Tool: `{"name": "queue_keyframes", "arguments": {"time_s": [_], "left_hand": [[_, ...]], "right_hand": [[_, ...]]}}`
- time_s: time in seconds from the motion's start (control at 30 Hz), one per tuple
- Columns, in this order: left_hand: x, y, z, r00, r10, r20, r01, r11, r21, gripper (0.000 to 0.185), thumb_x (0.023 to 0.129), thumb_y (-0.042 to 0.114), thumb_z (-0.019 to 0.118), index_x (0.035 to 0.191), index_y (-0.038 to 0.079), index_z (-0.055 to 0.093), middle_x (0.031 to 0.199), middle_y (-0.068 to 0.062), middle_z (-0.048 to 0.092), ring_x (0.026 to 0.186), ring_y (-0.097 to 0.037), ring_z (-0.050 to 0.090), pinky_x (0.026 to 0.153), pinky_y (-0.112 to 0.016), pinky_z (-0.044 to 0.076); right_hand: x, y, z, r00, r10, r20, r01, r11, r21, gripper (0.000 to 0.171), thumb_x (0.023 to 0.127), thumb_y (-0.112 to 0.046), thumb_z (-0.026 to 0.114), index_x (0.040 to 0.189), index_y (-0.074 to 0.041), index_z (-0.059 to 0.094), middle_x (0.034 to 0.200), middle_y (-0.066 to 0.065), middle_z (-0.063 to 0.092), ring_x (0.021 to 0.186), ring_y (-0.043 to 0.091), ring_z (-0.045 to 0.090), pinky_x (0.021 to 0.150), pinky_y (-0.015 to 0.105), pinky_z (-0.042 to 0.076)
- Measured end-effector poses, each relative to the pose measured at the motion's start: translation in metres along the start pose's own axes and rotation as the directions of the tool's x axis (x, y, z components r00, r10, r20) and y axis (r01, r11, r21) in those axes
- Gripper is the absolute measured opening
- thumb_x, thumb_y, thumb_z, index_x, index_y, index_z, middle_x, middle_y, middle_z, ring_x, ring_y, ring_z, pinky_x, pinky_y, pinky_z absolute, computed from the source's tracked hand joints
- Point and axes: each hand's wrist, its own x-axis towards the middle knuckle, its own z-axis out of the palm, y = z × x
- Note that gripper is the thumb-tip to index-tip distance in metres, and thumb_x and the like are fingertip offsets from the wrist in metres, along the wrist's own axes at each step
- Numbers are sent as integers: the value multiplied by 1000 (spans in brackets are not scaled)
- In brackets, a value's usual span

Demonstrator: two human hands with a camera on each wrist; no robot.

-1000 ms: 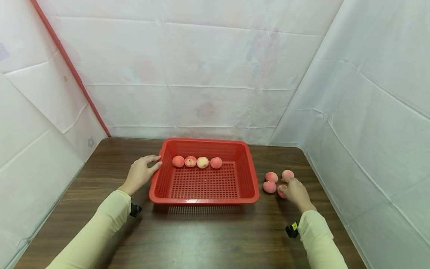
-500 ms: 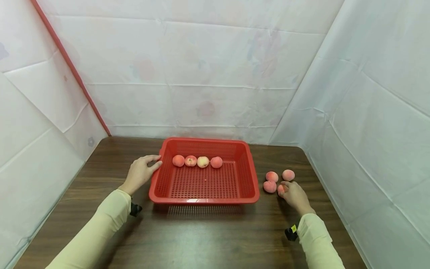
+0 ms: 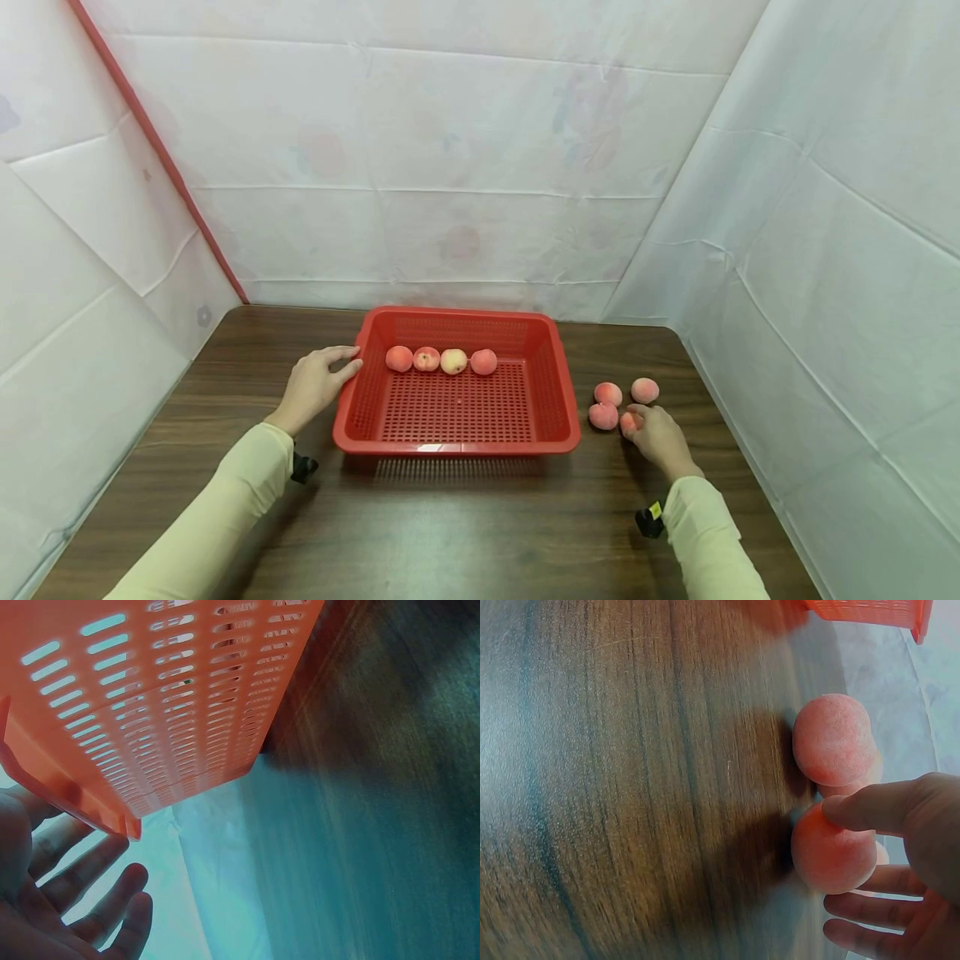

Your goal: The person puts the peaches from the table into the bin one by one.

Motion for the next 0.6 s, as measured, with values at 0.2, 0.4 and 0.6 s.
{"name": "queue_keyframes", "arguments": {"time_s": [0.2, 0.4, 0.6], "left_hand": [[0, 1, -1, 1000, 1, -6, -1, 1000, -2, 38, 92, 27, 66, 123, 5, 67, 127, -18, 65, 119, -39, 59, 100, -55, 44], [0, 1, -2, 1000, -1, -6, 2, 1000, 1, 38, 92, 27, 66, 123, 5, 68, 127, -17, 66, 120, -38, 59, 101, -54, 44], [-1, 2, -2, 1000, 6, -10, -6, 1000, 2, 38, 92, 27, 66, 122, 5, 68, 126, -17, 66, 119, -38, 59, 100, -54, 45]], "right_hand": [[-1, 0, -4, 1000, 10, -3, -10, 1000, -6, 44, 85, -13, 69, 124, 5, 60, 115, 34, 61, 106, 50, 58, 85, 59, 46], [-1, -3, -10, 1000, 2, -11, -3, 1000, -10, 46, 85, -15, 69, 125, 6, 59, 114, 35, 61, 104, 50, 59, 84, 59, 47], [-1, -6, -17, 999, 35, 17, -35, 999, -20, 54, 86, -15, 69, 131, 11, 53, 117, 38, 58, 105, 51, 58, 85, 59, 47]]}}
